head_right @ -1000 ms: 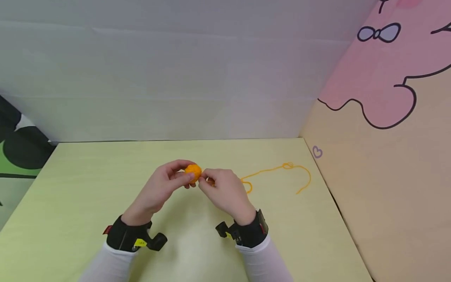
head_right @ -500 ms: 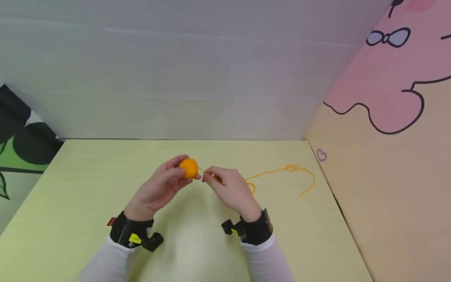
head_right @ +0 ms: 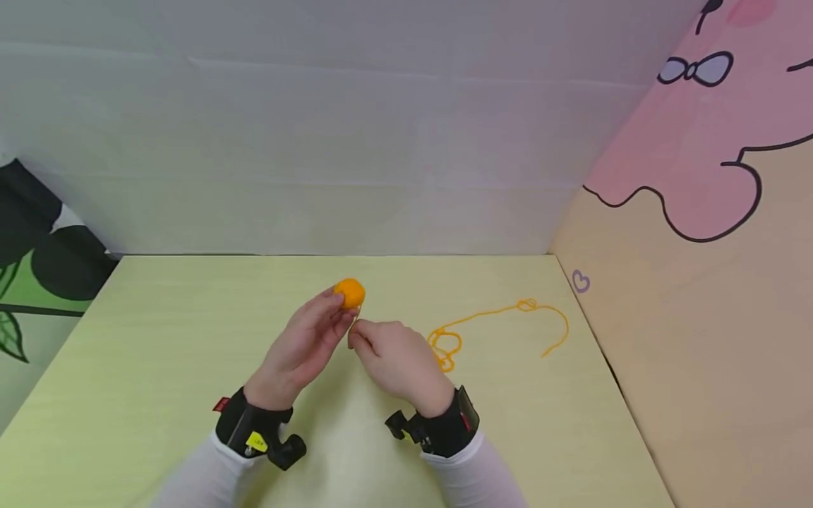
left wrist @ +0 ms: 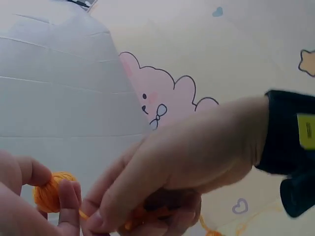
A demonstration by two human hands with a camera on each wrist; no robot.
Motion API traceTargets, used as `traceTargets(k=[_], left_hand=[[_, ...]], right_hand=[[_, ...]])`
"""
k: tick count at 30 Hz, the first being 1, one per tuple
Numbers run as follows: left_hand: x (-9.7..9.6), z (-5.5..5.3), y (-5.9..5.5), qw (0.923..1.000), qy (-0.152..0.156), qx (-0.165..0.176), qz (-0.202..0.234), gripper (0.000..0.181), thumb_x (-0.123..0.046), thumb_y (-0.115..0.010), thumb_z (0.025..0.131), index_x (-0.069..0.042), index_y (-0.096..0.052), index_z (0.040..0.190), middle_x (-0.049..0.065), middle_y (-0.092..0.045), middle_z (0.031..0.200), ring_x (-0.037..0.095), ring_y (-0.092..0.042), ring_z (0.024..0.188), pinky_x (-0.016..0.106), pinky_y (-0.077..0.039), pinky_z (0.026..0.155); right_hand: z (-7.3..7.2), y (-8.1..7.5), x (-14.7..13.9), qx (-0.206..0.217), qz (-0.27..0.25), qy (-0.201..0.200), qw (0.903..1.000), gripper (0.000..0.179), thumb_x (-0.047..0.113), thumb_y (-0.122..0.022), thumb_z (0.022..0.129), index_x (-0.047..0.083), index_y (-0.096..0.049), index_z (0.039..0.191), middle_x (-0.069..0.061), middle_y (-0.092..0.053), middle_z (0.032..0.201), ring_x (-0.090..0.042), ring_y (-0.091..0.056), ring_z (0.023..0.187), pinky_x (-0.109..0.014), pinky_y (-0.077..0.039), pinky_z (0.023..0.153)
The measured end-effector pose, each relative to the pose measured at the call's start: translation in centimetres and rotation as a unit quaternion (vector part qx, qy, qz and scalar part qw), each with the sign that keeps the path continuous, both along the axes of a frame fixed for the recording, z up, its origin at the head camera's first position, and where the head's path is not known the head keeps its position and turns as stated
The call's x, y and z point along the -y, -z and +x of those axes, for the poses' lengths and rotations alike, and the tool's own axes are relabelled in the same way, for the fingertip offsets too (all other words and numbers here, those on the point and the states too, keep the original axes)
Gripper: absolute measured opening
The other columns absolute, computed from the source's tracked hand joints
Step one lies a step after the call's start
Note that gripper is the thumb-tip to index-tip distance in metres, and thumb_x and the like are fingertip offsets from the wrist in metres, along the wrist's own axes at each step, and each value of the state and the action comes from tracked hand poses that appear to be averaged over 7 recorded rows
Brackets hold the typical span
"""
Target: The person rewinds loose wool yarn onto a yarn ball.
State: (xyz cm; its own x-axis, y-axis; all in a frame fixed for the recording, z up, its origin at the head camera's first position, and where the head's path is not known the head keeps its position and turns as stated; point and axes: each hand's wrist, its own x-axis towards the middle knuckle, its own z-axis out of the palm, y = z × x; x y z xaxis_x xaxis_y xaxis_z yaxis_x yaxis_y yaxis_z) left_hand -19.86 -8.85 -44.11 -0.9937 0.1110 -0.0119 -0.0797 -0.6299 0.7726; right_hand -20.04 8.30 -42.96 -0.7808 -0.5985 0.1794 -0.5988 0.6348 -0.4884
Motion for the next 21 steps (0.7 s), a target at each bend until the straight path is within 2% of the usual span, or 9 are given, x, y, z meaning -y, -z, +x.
traceTargets(k=[2, 4, 7, 10, 13, 15, 17, 19, 21], left_hand=[[-0.2, -0.3, 0.6, 0.9969, -0.036, -0.027, -0.065, 0.03, -0.012, -0.06, 0.099, -0.001, -0.046, 0.124, 0.011, -0.058, 0.113, 0.02, -0.061, 0.092, 0.022, -0.053, 0.088], [-0.3, -0.6, 1.2, 0.9778, -0.078, -0.076, -0.179, 0.034, -0.012, -0.065, 0.096, -0.004, -0.048, 0.123, 0.01, -0.059, 0.113, 0.02, -0.061, 0.088, 0.022, -0.054, 0.082], [-0.1, -1.2, 2.1, 0.9074, -0.128, -0.165, -0.365, 0.034, -0.011, -0.07, 0.092, -0.008, -0.055, 0.123, 0.005, -0.062, 0.111, 0.018, -0.058, 0.082, 0.025, -0.053, 0.069], [0.2, -1.5, 2.5, 0.8394, -0.118, -0.251, -0.467, 0.033, -0.01, -0.072, 0.089, -0.014, -0.062, 0.12, -0.002, -0.063, 0.108, 0.014, -0.056, 0.08, 0.03, -0.051, 0.063], [0.3, -1.5, 2.2, 0.808, -0.052, -0.329, -0.486, 0.032, -0.011, -0.073, 0.089, -0.019, -0.064, 0.119, -0.007, -0.063, 0.108, 0.011, -0.055, 0.082, 0.033, -0.052, 0.065], [0.4, -1.3, 1.9, 0.798, 0.005, -0.37, -0.476, 0.032, -0.013, -0.073, 0.09, -0.02, -0.064, 0.12, -0.008, -0.063, 0.109, 0.01, -0.055, 0.087, 0.033, -0.052, 0.068], [0.3, -0.9, 1.5, 0.7981, 0.053, -0.394, -0.453, 0.037, -0.013, -0.073, 0.09, -0.019, -0.062, 0.124, -0.006, -0.063, 0.111, 0.011, -0.056, 0.094, 0.034, -0.054, 0.073], [0.3, -0.4, 1.1, 0.8142, 0.088, -0.395, -0.416, 0.046, -0.01, -0.074, 0.089, -0.016, -0.056, 0.131, -0.003, -0.063, 0.113, 0.014, -0.057, 0.099, 0.034, -0.054, 0.079], [0.2, 0.1, 0.7, 0.842, 0.097, -0.383, -0.367, 0.057, -0.002, -0.073, 0.087, -0.012, -0.049, 0.138, 0.003, -0.062, 0.114, 0.019, -0.058, 0.101, 0.033, -0.055, 0.084]], right_hand=[[0.3, -0.2, 0.1, -0.009, 0.012, -0.004, 0.9999, 0.019, 0.027, -0.048, 0.104, 0.026, -0.064, 0.094, 0.016, -0.06, 0.079, -0.006, -0.053, 0.067, -0.026, -0.048, 0.06], [0.5, -0.5, -0.1, -0.017, 0.014, -0.013, 0.9997, 0.019, 0.027, -0.049, 0.104, 0.027, -0.064, 0.092, 0.017, -0.058, 0.076, -0.005, -0.052, 0.065, -0.025, -0.047, 0.058], [0.6, -1.2, -0.8, -0.034, -0.008, -0.019, 0.9992, 0.018, 0.027, -0.05, 0.103, 0.028, -0.063, 0.09, 0.017, -0.055, 0.072, -0.004, -0.049, 0.06, -0.024, -0.044, 0.055], [0.3, -1.9, -1.9, -0.057, -0.06, -0.01, 0.9966, 0.018, 0.028, -0.051, 0.103, 0.027, -0.066, 0.092, 0.016, -0.053, 0.071, -0.004, -0.045, 0.057, -0.025, -0.041, 0.051], [-0.2, -2.4, -3.2, -0.076, -0.12, 0.008, 0.9898, 0.018, 0.029, -0.053, 0.104, 0.023, -0.068, 0.097, 0.013, -0.053, 0.07, -0.006, -0.042, 0.054, -0.027, -0.038, 0.048], [-0.6, -2.6, -4.0, -0.084, -0.15, 0.021, 0.985, 0.017, 0.029, -0.054, 0.103, 0.021, -0.069, 0.099, 0.01, -0.052, 0.068, -0.008, -0.04, 0.053, -0.028, -0.036, 0.047], [-1.0, -2.5, -4.4, -0.085, -0.168, 0.027, 0.9817, 0.016, 0.028, -0.056, 0.103, 0.02, -0.069, 0.099, 0.008, -0.052, 0.067, -0.009, -0.04, 0.053, -0.028, -0.036, 0.047], [-1.4, -2.3, -4.5, -0.079, -0.177, 0.029, 0.9806, 0.015, 0.028, -0.057, 0.102, 0.019, -0.069, 0.1, 0.008, -0.053, 0.068, -0.01, -0.04, 0.054, -0.029, -0.037, 0.048], [-1.7, -1.9, -4.3, -0.072, -0.177, 0.024, 0.9813, 0.016, 0.028, -0.057, 0.102, 0.019, -0.07, 0.1, 0.008, -0.055, 0.069, -0.01, -0.04, 0.054, -0.029, -0.038, 0.049]])
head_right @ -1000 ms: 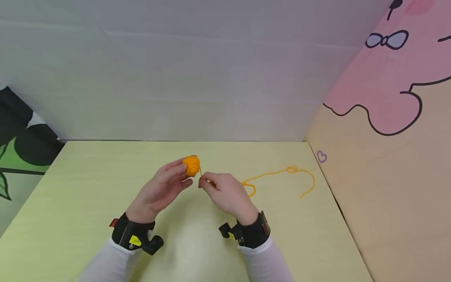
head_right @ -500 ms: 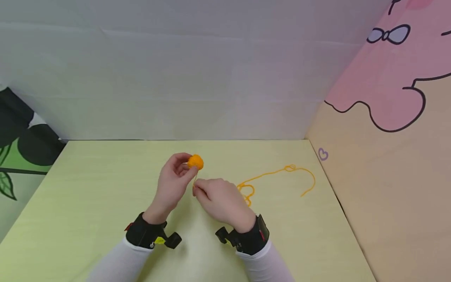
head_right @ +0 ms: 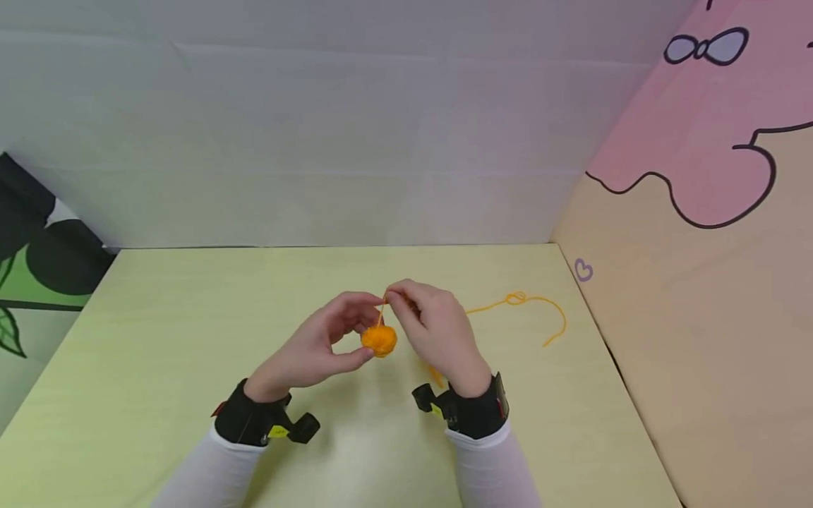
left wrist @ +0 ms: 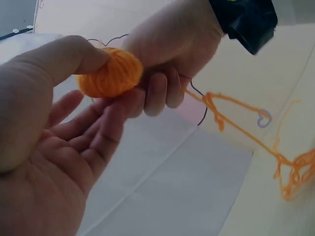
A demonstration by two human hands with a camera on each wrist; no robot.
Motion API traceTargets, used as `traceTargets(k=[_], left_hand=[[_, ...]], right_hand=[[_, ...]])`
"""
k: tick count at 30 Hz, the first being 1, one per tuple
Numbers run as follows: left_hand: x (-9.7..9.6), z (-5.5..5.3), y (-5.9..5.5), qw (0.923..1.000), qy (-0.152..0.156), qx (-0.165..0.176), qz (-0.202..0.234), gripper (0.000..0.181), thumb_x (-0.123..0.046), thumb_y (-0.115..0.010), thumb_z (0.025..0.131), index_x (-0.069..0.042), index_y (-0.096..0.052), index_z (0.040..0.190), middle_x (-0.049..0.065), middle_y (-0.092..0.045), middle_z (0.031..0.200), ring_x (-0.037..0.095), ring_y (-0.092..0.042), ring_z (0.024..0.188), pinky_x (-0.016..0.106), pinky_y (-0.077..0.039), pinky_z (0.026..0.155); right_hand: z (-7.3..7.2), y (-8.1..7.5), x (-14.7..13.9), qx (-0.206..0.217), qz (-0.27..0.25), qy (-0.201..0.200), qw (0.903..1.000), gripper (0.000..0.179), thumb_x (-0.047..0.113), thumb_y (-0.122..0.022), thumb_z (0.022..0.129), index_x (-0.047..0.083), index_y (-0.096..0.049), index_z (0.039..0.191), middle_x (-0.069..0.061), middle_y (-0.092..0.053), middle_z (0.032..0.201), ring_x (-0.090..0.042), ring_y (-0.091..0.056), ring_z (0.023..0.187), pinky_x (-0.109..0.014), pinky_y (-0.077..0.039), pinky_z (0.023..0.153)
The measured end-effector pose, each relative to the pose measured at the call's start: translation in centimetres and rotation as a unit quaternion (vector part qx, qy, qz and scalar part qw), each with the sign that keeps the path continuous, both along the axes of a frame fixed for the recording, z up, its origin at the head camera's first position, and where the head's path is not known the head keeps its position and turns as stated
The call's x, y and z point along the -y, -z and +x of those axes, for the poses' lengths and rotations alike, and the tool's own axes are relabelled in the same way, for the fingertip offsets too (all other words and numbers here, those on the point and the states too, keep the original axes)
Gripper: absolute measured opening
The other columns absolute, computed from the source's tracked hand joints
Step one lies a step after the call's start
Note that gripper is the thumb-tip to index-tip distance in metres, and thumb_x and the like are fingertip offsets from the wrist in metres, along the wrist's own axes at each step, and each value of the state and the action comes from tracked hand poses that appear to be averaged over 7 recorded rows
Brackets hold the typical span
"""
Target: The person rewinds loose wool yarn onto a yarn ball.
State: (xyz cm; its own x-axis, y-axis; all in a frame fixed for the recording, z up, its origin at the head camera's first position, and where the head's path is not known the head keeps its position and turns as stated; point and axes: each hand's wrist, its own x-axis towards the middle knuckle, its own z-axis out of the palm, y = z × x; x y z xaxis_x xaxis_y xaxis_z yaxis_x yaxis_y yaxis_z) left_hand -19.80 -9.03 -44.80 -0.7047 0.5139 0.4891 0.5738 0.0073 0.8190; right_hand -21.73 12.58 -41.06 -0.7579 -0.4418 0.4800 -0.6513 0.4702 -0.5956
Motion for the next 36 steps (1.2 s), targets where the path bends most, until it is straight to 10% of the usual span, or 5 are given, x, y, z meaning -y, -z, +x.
traceTargets(k=[6, 12, 19, 27, 36], left_hand=[[0.1, 0.3, -0.7, 0.985, -0.075, 0.032, 0.152, 0.052, 0.007, -0.066, 0.09, -0.003, -0.051, 0.139, 0.014, -0.057, 0.125, 0.031, -0.056, 0.106, 0.026, -0.052, 0.093], [0.8, -0.3, 0.0, 0.9693, -0.233, -0.08, 0.002, 0.051, 0.002, -0.063, 0.093, -0.011, -0.054, 0.142, 0.008, -0.052, 0.123, 0.019, -0.053, 0.1, 0.028, -0.051, 0.082], [0.6, 0.7, 0.1, 0.9704, -0.124, -0.172, -0.116, 0.076, 0.005, -0.065, 0.09, -0.006, -0.028, 0.155, 0.009, -0.048, 0.125, 0.013, -0.048, 0.094, 0.031, -0.053, 0.073], [-0.5, 1.0, -1.2, 0.9922, -0.045, -0.114, 0.026, 0.083, 0.013, -0.062, 0.088, -0.001, -0.018, 0.156, 0.01, -0.051, 0.12, 0.019, -0.05, 0.105, 0.023, -0.052, 0.089], [-0.3, 1.9, -3.2, 0.9658, -0.242, -0.035, 0.086, 0.057, 0.011, -0.059, 0.092, 0.002, -0.042, 0.146, 0.016, -0.053, 0.12, 0.02, -0.054, 0.102, 0.023, -0.051, 0.088]], right_hand=[[0.0, 1.1, 1.4, 0.012, 0.062, -0.037, 0.9973, 0.015, 0.025, -0.056, 0.102, 0.022, -0.069, 0.098, 0.013, -0.058, 0.076, -0.007, -0.046, 0.059, -0.028, -0.044, 0.054], [1.2, 0.8, 2.0, 0.002, 0.086, -0.098, 0.9914, 0.017, 0.029, -0.055, 0.102, 0.023, -0.069, 0.093, 0.017, -0.055, 0.074, -0.002, -0.047, 0.061, -0.024, -0.044, 0.055], [1.1, -0.3, 1.0, -0.048, 0.016, -0.058, 0.997, 0.013, 0.026, -0.06, 0.101, 0.021, -0.071, 0.098, 0.014, -0.058, 0.078, -0.002, -0.044, 0.059, -0.023, -0.042, 0.052], [0.1, 0.0, -0.1, -0.028, -0.004, -0.027, 0.9992, 0.015, 0.028, -0.06, 0.1, 0.02, -0.072, 0.104, 0.012, -0.066, 0.091, -0.006, -0.05, 0.067, -0.028, -0.05, 0.059], [1.5, 0.2, 1.7, -0.004, 0.086, -0.102, 0.9911, 0.016, 0.029, -0.056, 0.102, 0.024, -0.069, 0.093, 0.018, -0.058, 0.08, -0.001, -0.05, 0.067, -0.024, -0.048, 0.059]])
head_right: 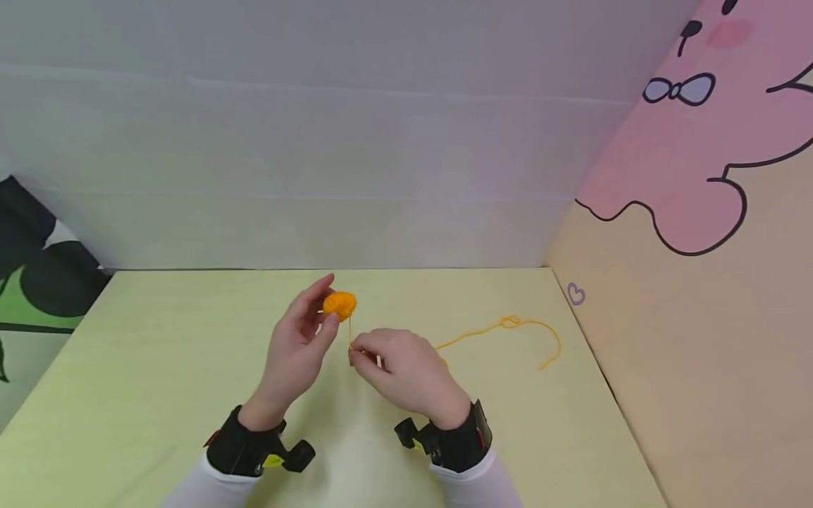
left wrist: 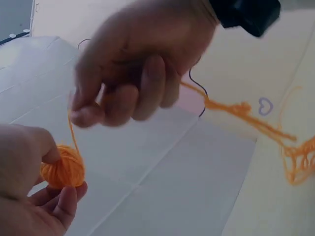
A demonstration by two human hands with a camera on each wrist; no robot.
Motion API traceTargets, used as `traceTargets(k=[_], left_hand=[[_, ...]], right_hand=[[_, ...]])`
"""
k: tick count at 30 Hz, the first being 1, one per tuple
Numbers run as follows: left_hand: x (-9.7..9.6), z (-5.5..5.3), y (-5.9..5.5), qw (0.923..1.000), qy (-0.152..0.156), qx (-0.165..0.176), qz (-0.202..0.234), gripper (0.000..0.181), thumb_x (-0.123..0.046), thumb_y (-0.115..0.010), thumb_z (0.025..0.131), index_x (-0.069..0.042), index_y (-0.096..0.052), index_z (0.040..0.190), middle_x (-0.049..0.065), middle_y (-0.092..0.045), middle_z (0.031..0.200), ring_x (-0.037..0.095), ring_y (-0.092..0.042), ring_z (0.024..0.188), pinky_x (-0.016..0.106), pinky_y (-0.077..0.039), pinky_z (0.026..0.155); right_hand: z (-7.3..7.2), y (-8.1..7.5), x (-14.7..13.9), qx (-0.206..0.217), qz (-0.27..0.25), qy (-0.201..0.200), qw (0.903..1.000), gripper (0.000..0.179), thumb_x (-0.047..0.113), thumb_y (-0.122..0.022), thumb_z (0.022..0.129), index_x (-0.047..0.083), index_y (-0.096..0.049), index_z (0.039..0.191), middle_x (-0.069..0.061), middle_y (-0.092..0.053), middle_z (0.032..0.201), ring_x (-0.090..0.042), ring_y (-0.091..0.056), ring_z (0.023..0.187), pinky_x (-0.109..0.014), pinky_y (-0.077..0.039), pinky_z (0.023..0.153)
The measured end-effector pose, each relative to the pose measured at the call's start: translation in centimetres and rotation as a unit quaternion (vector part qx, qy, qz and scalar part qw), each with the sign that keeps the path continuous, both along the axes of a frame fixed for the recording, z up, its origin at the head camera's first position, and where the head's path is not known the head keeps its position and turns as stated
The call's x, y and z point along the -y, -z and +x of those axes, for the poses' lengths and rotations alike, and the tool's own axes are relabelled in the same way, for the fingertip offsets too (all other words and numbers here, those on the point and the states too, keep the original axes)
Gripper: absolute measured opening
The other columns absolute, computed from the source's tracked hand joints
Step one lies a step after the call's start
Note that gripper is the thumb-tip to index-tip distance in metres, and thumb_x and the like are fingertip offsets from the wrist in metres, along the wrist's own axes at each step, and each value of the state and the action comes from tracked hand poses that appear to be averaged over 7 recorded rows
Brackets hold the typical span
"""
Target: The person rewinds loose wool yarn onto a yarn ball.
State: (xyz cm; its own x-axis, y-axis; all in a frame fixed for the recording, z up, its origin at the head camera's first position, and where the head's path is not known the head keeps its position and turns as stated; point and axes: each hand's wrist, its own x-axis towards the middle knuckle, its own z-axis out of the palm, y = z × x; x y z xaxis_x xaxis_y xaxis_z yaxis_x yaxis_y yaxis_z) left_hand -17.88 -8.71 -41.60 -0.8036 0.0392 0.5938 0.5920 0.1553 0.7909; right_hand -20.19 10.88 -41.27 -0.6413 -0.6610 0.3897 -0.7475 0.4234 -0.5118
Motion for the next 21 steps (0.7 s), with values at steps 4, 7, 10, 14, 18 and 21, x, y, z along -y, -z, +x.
traceTargets(k=[4, 7, 10, 14, 18, 21], left_hand=[[0.2, -0.9, 0.9, 0.9892, -0.04, -0.046, -0.134, 0.07, 0.01, -0.07, 0.082, -0.003, -0.043, 0.146, 0.01, -0.061, 0.11, 0.018, -0.055, 0.097, 0.036, -0.053, 0.071], [0.4, -1.5, 1.7, 0.9746, 0.016, -0.077, -0.21, 0.087, 0.005, -0.073, 0.08, -0.007, -0.03, 0.154, 0.005, -0.062, 0.107, 0.014, -0.055, 0.096, 0.036, -0.053, 0.069], [0.4, -1.6, 1.9, 0.9619, 0.083, -0.091, -0.244, 0.096, 0.001, -0.073, 0.081, -0.01, -0.017, 0.158, 0.001, -0.062, 0.107, 0.011, -0.055, 0.095, 0.031, -0.052, 0.069], [0.2, -1.4, 1.7, 0.9547, 0.134, -0.101, -0.246, 0.099, -0.002, -0.074, 0.081, -0.01, -0.013, 0.159, 0.0, -0.063, 0.111, 0.008, -0.055, 0.097, 0.029, -0.053, 0.071], [0.3, -1.1, 1.5, 0.959, 0.143, -0.122, -0.212, 0.095, 0.0, -0.075, 0.079, -0.006, -0.02, 0.157, 0.001, -0.063, 0.111, 0.01, -0.056, 0.098, 0.029, -0.053, 0.073], [0.2, -1.1, 1.6, 0.9637, 0.136, -0.138, -0.184, 0.09, 0.003, -0.075, 0.077, -0.004, -0.029, 0.154, 0.003, -0.062, 0.109, 0.012, -0.056, 0.097, 0.029, -0.055, 0.073]], right_hand=[[0.4, -0.7, -0.6, -0.027, -0.045, 0.006, 0.9986, 0.015, 0.024, -0.058, 0.101, 0.021, -0.069, 0.092, 0.014, -0.057, 0.078, -0.003, -0.046, 0.061, -0.024, -0.043, 0.052], [0.2, -1.1, -1.3, -0.038, -0.072, 0.03, 0.9962, 0.013, 0.023, -0.059, 0.1, 0.018, -0.07, 0.095, 0.013, -0.059, 0.081, -0.004, -0.044, 0.059, -0.025, -0.041, 0.05], [-0.3, -1.3, -1.8, -0.039, -0.07, 0.038, 0.996, 0.015, 0.026, -0.058, 0.101, 0.019, -0.071, 0.098, 0.013, -0.061, 0.083, -0.004, -0.045, 0.06, -0.025, -0.042, 0.05], [-0.7, -1.3, -1.9, -0.024, -0.079, 0.025, 0.9963, 0.014, 0.026, -0.059, 0.101, 0.02, -0.071, 0.1, 0.012, -0.063, 0.086, -0.005, -0.048, 0.063, -0.026, -0.046, 0.052], [-0.8, -0.9, -1.6, 0.004, -0.13, 0.009, 0.9914, 0.01, 0.017, -0.062, 0.099, 0.017, -0.072, 0.101, 0.008, -0.066, 0.087, -0.008, -0.051, 0.063, -0.029, -0.049, 0.053], [-0.8, -0.6, -1.3, 0.005, -0.161, 0.014, 0.9868, 0.01, 0.009, -0.064, 0.096, 0.013, -0.072, 0.101, 0.004, -0.066, 0.084, -0.01, -0.05, 0.061, -0.03, -0.049, 0.051]])
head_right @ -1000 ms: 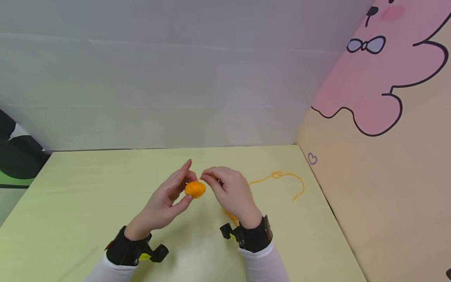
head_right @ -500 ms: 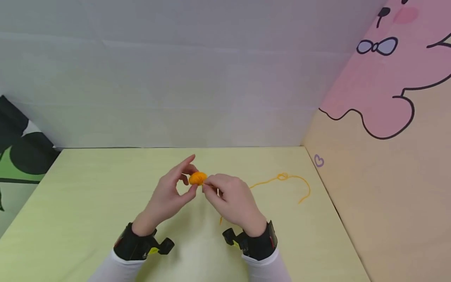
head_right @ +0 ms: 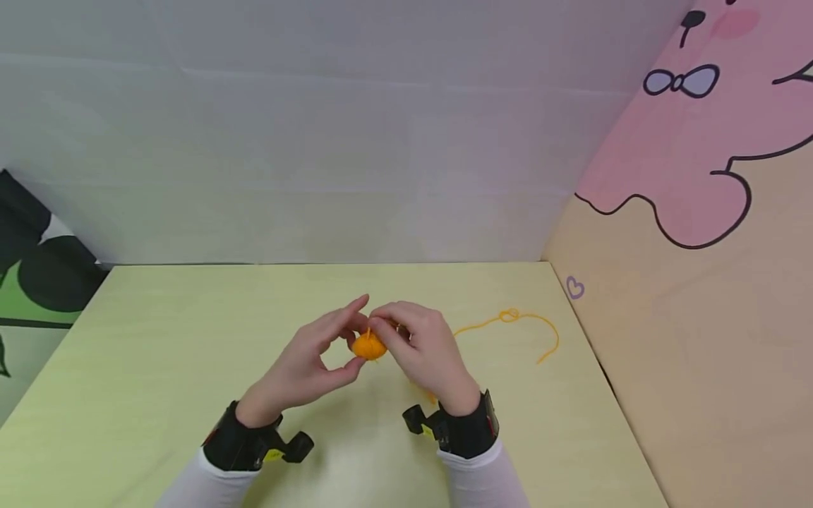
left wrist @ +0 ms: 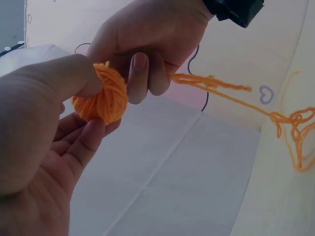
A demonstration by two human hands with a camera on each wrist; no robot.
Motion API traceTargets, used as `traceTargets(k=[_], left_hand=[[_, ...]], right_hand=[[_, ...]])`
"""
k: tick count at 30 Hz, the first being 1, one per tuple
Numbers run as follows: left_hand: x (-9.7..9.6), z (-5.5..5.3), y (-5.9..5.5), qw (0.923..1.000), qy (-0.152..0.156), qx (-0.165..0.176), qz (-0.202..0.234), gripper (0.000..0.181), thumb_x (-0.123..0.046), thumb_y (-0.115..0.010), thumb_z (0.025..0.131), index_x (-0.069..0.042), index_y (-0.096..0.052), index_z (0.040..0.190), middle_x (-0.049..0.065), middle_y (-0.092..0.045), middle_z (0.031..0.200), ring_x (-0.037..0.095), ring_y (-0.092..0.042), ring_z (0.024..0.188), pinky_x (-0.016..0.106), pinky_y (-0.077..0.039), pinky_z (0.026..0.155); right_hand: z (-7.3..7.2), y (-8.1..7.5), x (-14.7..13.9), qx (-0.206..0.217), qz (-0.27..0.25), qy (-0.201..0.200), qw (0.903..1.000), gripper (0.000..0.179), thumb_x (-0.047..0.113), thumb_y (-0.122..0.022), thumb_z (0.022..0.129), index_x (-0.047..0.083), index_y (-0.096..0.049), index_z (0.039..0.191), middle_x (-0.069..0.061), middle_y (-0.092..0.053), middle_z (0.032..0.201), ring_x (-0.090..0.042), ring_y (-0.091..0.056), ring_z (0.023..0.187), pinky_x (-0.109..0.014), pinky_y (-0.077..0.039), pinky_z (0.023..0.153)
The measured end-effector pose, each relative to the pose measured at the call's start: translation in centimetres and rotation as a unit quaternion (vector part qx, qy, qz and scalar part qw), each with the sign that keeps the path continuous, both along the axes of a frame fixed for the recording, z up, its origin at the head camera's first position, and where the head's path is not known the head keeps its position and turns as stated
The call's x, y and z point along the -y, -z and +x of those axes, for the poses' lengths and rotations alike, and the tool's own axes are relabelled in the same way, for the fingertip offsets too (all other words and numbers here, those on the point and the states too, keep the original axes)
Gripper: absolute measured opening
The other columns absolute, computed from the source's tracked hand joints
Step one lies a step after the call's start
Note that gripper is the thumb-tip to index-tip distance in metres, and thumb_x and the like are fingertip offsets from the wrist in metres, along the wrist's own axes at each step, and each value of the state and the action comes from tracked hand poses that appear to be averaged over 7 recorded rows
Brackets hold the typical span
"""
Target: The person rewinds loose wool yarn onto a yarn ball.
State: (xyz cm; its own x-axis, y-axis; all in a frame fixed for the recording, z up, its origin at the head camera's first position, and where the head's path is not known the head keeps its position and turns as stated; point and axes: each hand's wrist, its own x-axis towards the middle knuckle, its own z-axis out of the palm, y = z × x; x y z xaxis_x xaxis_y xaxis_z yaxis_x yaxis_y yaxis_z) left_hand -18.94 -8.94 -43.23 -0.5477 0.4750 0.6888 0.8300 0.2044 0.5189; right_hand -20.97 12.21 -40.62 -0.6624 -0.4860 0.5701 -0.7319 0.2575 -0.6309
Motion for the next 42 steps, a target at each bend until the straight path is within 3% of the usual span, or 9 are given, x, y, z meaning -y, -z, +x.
traceTargets(k=[10, 14, 17, 23, 29, 33, 36, 39, 42], left_hand=[[-0.6, 1.3, -2.0, 0.9934, 0.016, 0.017, 0.113, 0.07, 0.024, -0.069, 0.07, 0.007, -0.052, 0.137, 0.017, -0.06, 0.107, 0.019, -0.055, 0.093, 0.024, -0.053, 0.077], [-0.4, 1.3, -1.0, 0.9728, 0.01, 0.105, 0.206, 0.055, 0.025, -0.063, 0.079, 0.009, -0.056, 0.131, 0.022, -0.055, 0.117, 0.026, -0.056, 0.101, 0.022, -0.051, 0.091], [0.0, 0.7, 0.3, 0.952, -0.054, 0.153, 0.26, 0.043, 0.016, -0.061, 0.088, 0.002, -0.059, 0.129, 0.017, -0.055, 0.122, 0.028, -0.055, 0.105, 0.022, -0.051, 0.093], [0.7, -0.9, 1.4, 0.9783, -0.172, 0.068, 0.094, 0.048, 0.006, -0.069, 0.086, -0.008, -0.062, 0.132, 0.008, -0.056, 0.117, 0.018, -0.054, 0.094, 0.027, -0.052, 0.076], [0.1, -1.1, 1.4, 0.9991, -0.039, -0.015, -0.009, 0.078, 0.009, -0.072, 0.079, -0.003, -0.04, 0.149, 0.008, -0.055, 0.113, 0.014, -0.051, 0.092, 0.031, -0.055, 0.07], [-0.2, -0.5, 1.1, 0.9972, 0.035, 0.021, 0.063, 0.087, 0.015, -0.069, 0.077, 0.004, -0.027, 0.152, 0.01, -0.056, 0.11, 0.018, -0.052, 0.098, 0.025, -0.054, 0.079], [-0.3, 0.1, 0.8, 0.9807, 0.062, 0.081, 0.166, 0.076, 0.02, -0.064, 0.082, 0.009, -0.03, 0.149, 0.016, -0.052, 0.114, 0.022, -0.05, 0.102, 0.021, -0.052, 0.089], [-0.1, 0.5, 0.4, 0.9602, 0.019, 0.118, 0.253, 0.061, 0.017, -0.059, 0.089, 0.006, -0.04, 0.146, 0.018, -0.05, 0.121, 0.025, -0.051, 0.105, 0.021, -0.049, 0.095], [-0.2, 0.0, 0.4, 0.9589, -0.087, 0.112, 0.246, 0.055, 0.009, -0.062, 0.092, -0.004, -0.049, 0.144, 0.014, -0.053, 0.124, 0.023, -0.053, 0.104, 0.018, -0.05, 0.091]], right_hand=[[-0.4, 0.6, 0.4, 0.049, 0.009, 0.026, 0.9984, 0.012, 0.017, -0.06, 0.1, 0.015, -0.072, 0.099, 0.006, -0.061, 0.077, -0.012, -0.048, 0.062, -0.028, -0.043, 0.053], [-0.5, 1.3, 1.1, 0.064, 0.08, 0.009, 0.9947, 0.014, 0.026, -0.057, 0.102, 0.023, -0.07, 0.101, 0.011, -0.058, 0.076, -0.01, -0.048, 0.063, -0.028, -0.044, 0.056], [-0.1, 1.4, 1.8, 0.046, 0.141, -0.023, 0.9887, 0.015, 0.03, -0.056, 0.103, 0.025, -0.069, 0.098, 0.015, -0.055, 0.072, -0.006, -0.047, 0.062, -0.026, -0.044, 0.057], [0.7, 0.5, 1.6, -0.008, 0.12, -0.044, 0.9918, 0.018, 0.031, -0.055, 0.103, 0.023, -0.069, 0.097, 0.014, -0.051, 0.069, -0.001, -0.043, 0.057, -0.022, -0.04, 0.053], [0.0, 0.2, 0.5, -0.018, 0.021, 0.011, 0.9996, 0.013, 0.018, -0.059, 0.101, 0.016, -0.072, 0.1, 0.009, -0.056, 0.07, -0.006, -0.039, 0.053, -0.025, -0.038, 0.048], [-0.5, 0.6, 0.5, 0.006, 0.001, 0.016, 0.9998, 0.012, 0.014, -0.059, 0.1, 0.014, -0.071, 0.099, 0.005, -0.054, 0.068, -0.009, -0.04, 0.052, -0.026, -0.037, 0.047], [-0.5, 1.0, 0.8, 0.019, 0.03, 0.007, 0.9993, 0.014, 0.017, -0.056, 0.102, 0.015, -0.07, 0.1, 0.006, -0.057, 0.074, -0.009, -0.043, 0.057, -0.026, -0.041, 0.051], [-0.3, 1.0, 1.6, 0.013, 0.087, -0.008, 0.9961, 0.017, 0.023, -0.054, 0.103, 0.018, -0.069, 0.098, 0.01, -0.059, 0.079, -0.006, -0.046, 0.063, -0.024, -0.045, 0.057], [0.3, 0.9, 1.8, -0.002, 0.125, -0.022, 0.992, 0.017, 0.024, -0.055, 0.102, 0.021, -0.068, 0.092, 0.013, -0.057, 0.076, -0.002, -0.046, 0.065, -0.022, -0.044, 0.059]])
